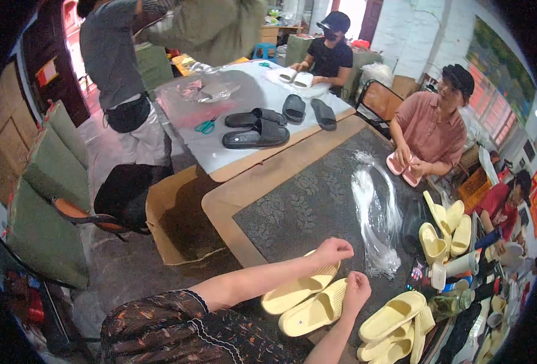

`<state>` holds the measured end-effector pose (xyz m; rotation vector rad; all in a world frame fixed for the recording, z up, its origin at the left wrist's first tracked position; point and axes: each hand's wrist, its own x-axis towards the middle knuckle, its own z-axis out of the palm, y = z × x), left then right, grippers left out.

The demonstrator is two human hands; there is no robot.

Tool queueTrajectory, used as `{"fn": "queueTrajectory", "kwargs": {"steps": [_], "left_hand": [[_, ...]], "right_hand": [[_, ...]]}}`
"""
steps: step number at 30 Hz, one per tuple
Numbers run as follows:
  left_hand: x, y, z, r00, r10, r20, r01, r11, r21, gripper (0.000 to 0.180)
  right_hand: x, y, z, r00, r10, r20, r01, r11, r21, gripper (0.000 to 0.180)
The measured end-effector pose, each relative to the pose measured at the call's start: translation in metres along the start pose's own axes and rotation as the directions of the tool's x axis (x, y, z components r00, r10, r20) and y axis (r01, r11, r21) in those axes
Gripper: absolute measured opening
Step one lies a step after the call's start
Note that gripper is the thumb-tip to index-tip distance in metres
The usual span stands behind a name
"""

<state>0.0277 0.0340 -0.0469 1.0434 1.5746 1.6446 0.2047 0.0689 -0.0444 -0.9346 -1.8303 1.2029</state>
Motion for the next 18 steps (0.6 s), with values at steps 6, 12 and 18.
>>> {"fn": "queueTrajectory", "kwargs": {"steps": [6,12,18], "left_hand": [[-0.008,0.004,0.000,0.987,0.081,0.138,-0.113,0.964,0.240,0.025],[-0.015,0.021,-0.005,0.968,0.047,0.247,-0.129,0.936,0.326,0.026],[-0.011,0.015,-0.001,0.944,0.056,0.324,-0.170,0.926,0.336,0.024]], "right_hand": [[0.000,0.015,-0.006,0.976,0.026,-0.217,0.013,0.984,0.176,0.010],[-0.003,0.007,0.000,0.964,-0.053,-0.261,0.098,0.982,0.160,0.012],[-0.006,-0.006,-0.003,0.962,-0.011,-0.274,0.052,0.989,0.142,0.014]]}}
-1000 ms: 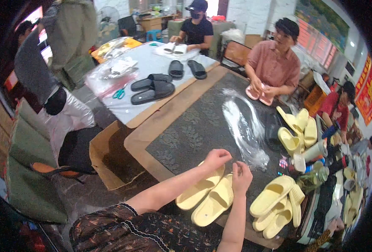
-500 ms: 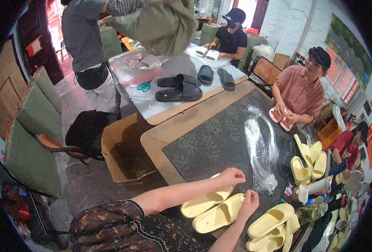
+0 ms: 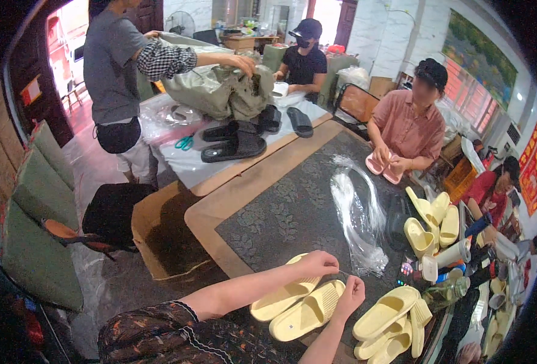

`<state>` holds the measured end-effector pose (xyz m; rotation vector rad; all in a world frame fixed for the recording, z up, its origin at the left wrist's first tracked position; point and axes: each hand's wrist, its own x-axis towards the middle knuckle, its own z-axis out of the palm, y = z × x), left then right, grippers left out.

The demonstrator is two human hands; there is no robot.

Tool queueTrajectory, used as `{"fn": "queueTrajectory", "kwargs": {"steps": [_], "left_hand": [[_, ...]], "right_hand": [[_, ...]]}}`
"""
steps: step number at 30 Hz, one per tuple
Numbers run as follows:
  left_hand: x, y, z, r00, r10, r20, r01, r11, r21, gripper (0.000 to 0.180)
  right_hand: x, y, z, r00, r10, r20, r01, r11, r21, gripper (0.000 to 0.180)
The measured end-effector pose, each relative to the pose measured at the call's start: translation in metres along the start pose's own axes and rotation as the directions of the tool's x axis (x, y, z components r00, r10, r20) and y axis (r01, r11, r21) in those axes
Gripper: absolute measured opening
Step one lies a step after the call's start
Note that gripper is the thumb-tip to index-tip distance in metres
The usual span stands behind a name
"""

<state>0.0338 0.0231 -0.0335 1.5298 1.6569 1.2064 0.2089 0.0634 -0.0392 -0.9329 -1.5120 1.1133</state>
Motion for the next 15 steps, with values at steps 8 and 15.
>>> {"fn": "queueTrajectory", "kwargs": {"steps": [8,15], "left_hand": [[-0.003,0.001,-0.002,0.999,0.029,-0.015,-0.029,1.000,0.005,0.023],[-0.007,0.009,-0.007,1.000,-0.022,0.019,0.023,1.000,-0.022,0.025]], "right_hand": [[0.000,-0.001,0.007,0.999,0.022,0.046,-0.021,1.000,-0.017,0.014],[-0.002,0.005,0.000,0.995,0.043,-0.086,-0.032,0.991,0.130,0.013]]}}
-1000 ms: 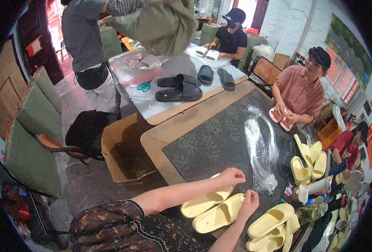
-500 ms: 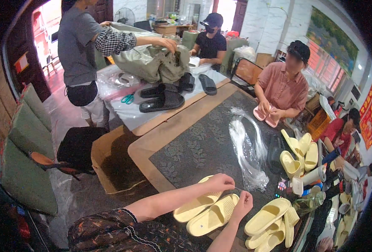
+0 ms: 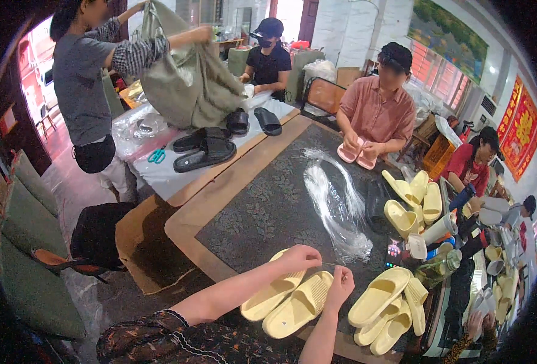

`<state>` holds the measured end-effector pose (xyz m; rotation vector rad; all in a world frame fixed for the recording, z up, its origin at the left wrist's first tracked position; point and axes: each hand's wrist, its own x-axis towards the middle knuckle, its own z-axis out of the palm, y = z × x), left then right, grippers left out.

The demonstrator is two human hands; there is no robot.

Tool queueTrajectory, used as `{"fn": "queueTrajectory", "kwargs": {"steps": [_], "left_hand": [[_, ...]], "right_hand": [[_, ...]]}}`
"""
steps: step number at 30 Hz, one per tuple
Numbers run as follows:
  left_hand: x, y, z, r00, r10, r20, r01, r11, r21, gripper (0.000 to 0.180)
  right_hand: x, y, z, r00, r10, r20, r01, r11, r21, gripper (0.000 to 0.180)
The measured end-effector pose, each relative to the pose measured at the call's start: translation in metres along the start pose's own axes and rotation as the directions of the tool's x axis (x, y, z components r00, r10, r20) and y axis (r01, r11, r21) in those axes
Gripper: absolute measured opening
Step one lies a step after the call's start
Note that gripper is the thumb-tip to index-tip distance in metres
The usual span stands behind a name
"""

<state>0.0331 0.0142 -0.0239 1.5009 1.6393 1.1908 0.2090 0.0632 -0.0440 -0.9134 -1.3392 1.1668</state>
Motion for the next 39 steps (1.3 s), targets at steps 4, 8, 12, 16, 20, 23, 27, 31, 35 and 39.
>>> {"fn": "queueTrajectory", "kwargs": {"steps": [4,8,12,16,20,23,27,31,35,39], "left_hand": [[0.003,-0.004,0.001,0.999,-0.026,0.027,0.026,1.000,0.011,0.026],[0.004,-0.005,0.002,0.999,0.006,0.040,-0.007,1.000,0.026,0.025],[0.004,-0.008,0.001,0.998,0.023,0.051,-0.023,1.000,0.010,0.025],[0.006,-0.011,0.004,0.984,0.176,-0.012,-0.174,0.981,0.090,0.023],[0.005,-0.006,0.005,0.996,0.094,-0.014,-0.094,0.996,0.004,0.024],[0.005,-0.008,0.004,0.998,0.066,-0.008,-0.066,0.998,0.021,0.024],[0.006,-0.014,0.006,0.996,0.090,-0.029,-0.091,0.995,-0.038,0.023],[0.005,-0.001,0.002,0.999,-0.026,0.021,0.026,0.999,-0.036,0.024],[0.006,-0.007,0.002,1.000,-0.013,-0.015,0.012,0.997,-0.081,0.024],[0.005,-0.005,0.002,1.000,0.010,-0.003,-0.011,0.999,-0.040,0.024]], "right_hand": [[0.002,0.003,0.000,0.992,0.048,0.120,-0.040,0.997,-0.065,0.014],[0.003,0.006,0.000,0.982,0.061,0.176,-0.034,0.988,-0.152,0.016],[0.000,-0.006,0.006,0.988,0.090,0.125,-0.077,0.991,-0.108,0.017],[0.002,-0.001,-0.001,0.981,0.096,0.170,-0.067,0.983,-0.173,0.017],[0.002,0.007,-0.003,0.999,-0.006,0.045,0.008,0.999,-0.042,0.017],[0.001,0.003,0.000,0.999,-0.010,0.038,0.013,0.997,-0.073,0.016],[0.000,-0.006,0.003,0.979,0.101,0.180,-0.064,0.978,-0.199,0.015],[0.001,0.003,-0.003,0.998,0.004,0.062,-0.002,0.999,-0.033,0.011],[0.001,0.003,0.001,0.987,0.071,0.146,-0.061,0.996,-0.071,0.010],[0.003,0.008,-0.003,0.983,0.079,0.166,-0.051,0.985,-0.166,0.014]]}}
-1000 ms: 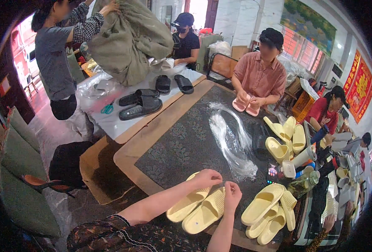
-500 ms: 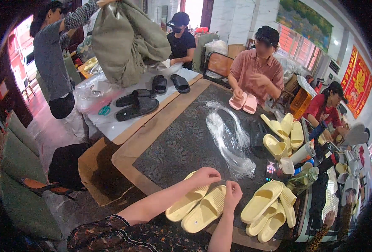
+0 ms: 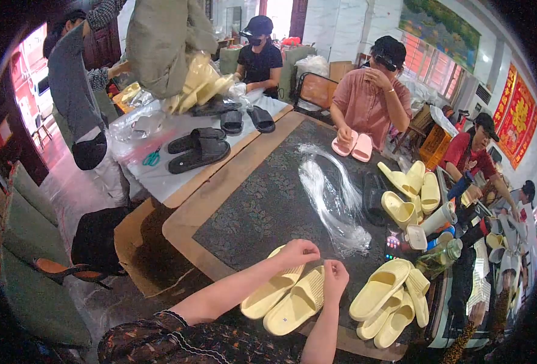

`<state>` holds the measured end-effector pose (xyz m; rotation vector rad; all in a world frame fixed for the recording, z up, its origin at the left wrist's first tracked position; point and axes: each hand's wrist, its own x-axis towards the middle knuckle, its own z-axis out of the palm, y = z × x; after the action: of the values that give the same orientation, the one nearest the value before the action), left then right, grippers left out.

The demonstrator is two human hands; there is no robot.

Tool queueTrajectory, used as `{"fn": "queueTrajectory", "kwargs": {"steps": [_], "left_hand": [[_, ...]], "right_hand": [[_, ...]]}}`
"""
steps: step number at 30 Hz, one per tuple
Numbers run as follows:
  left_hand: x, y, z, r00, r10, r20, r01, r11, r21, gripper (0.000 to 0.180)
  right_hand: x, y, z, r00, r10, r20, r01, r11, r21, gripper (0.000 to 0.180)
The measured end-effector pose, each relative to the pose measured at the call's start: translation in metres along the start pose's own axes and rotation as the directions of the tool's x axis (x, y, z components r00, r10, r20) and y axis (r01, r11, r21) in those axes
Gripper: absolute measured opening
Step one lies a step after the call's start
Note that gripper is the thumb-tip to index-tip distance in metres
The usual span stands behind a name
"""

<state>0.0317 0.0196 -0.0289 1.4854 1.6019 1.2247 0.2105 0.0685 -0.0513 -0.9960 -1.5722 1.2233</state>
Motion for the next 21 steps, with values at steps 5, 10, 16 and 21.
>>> {"fn": "queueTrajectory", "kwargs": {"steps": [5,10,16,21], "left_hand": [[-0.001,-0.001,0.001,1.000,-0.019,-0.002,0.019,0.998,-0.053,0.024],[-0.002,-0.001,0.002,0.997,0.056,-0.049,-0.054,0.998,0.040,0.022],[0.000,0.000,0.003,0.999,0.009,-0.052,-0.010,1.000,-0.026,0.023],[-0.001,0.000,0.002,0.997,0.009,-0.080,-0.011,1.000,-0.025,0.024]], "right_hand": [[-0.002,-0.007,0.002,0.999,0.013,-0.035,-0.013,1.000,0.000,0.015],[-0.004,-0.012,0.002,0.999,-0.015,-0.030,0.013,0.998,-0.066,0.014],[-0.003,-0.012,0.003,0.999,0.036,-0.015,-0.036,0.999,-0.005,0.014],[0.000,-0.007,0.003,1.000,0.005,-0.016,-0.005,0.999,-0.042,0.013]]}}
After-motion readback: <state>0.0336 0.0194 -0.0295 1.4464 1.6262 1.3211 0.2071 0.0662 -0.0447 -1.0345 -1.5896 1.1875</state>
